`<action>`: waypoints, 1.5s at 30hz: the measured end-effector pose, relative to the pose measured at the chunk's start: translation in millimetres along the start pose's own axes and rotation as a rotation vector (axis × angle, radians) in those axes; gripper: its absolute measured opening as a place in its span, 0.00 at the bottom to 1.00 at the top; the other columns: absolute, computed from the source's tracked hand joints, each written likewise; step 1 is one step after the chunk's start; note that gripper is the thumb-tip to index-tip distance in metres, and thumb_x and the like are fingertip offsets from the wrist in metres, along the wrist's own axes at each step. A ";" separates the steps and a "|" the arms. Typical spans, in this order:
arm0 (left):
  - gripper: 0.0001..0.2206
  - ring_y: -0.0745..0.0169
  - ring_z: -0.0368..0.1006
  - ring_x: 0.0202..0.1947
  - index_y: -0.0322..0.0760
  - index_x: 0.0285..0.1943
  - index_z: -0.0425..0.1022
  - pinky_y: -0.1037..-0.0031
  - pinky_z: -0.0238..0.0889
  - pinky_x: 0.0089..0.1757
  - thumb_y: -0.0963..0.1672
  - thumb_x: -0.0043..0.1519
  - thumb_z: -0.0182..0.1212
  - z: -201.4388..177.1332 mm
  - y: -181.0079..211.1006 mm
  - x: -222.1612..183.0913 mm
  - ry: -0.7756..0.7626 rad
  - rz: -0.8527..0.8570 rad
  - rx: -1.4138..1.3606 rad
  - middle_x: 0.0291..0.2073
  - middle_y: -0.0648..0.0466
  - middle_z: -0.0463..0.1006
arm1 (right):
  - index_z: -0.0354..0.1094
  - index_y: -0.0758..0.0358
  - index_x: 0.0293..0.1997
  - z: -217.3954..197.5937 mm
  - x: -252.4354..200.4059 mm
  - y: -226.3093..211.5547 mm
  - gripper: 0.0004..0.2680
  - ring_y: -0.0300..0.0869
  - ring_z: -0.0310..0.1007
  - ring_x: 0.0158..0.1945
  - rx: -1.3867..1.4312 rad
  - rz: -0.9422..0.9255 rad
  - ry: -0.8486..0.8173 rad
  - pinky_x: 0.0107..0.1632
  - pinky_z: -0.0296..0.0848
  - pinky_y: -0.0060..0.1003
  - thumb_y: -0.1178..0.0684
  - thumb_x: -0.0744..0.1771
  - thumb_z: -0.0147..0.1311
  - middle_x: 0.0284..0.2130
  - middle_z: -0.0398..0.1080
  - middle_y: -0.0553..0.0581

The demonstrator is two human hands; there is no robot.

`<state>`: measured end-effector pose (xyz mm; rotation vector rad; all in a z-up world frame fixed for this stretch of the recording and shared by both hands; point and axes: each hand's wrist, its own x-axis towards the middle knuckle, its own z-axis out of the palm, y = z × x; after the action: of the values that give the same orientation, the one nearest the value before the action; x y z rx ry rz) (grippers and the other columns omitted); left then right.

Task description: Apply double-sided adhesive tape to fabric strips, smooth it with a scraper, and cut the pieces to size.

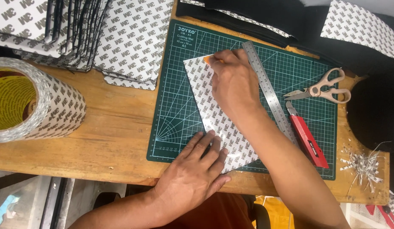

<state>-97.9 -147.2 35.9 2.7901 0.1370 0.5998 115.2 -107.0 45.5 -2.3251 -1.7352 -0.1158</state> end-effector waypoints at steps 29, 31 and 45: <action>0.21 0.37 0.68 0.62 0.30 0.59 0.77 0.53 0.53 0.66 0.52 0.70 0.53 1.5 0.4 -1.3 0.038 -0.020 -0.043 0.59 0.36 0.75 | 0.75 0.65 0.56 -22.6 -66.1 -22.4 0.12 0.49 0.71 0.55 0.051 -0.243 -0.045 0.42 0.80 0.43 0.61 0.67 0.56 0.52 0.77 0.57; 0.21 0.38 0.68 0.62 0.31 0.59 0.78 0.54 0.53 0.66 0.52 0.70 0.53 2.2 0.4 -1.8 0.039 -0.027 -0.025 0.59 0.37 0.75 | 0.75 0.65 0.56 -18.9 -57.9 -23.0 0.12 0.50 0.70 0.54 0.056 -0.238 -0.044 0.40 0.81 0.43 0.61 0.67 0.55 0.52 0.77 0.57; 0.22 0.38 0.65 0.66 0.29 0.62 0.76 0.53 0.50 0.69 0.51 0.71 0.50 0.7 -1.0 -0.8 -0.005 -0.022 -0.035 0.58 0.36 0.75 | 0.75 0.69 0.55 -12.0 -2.3 -40.3 0.17 0.49 0.67 0.50 0.036 -0.102 -0.112 0.37 0.83 0.44 0.74 0.62 0.52 0.47 0.77 0.54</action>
<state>-98.4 -146.6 34.7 2.7528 0.1538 0.5837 77.0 -101.1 62.4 -2.2575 -1.8928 0.0284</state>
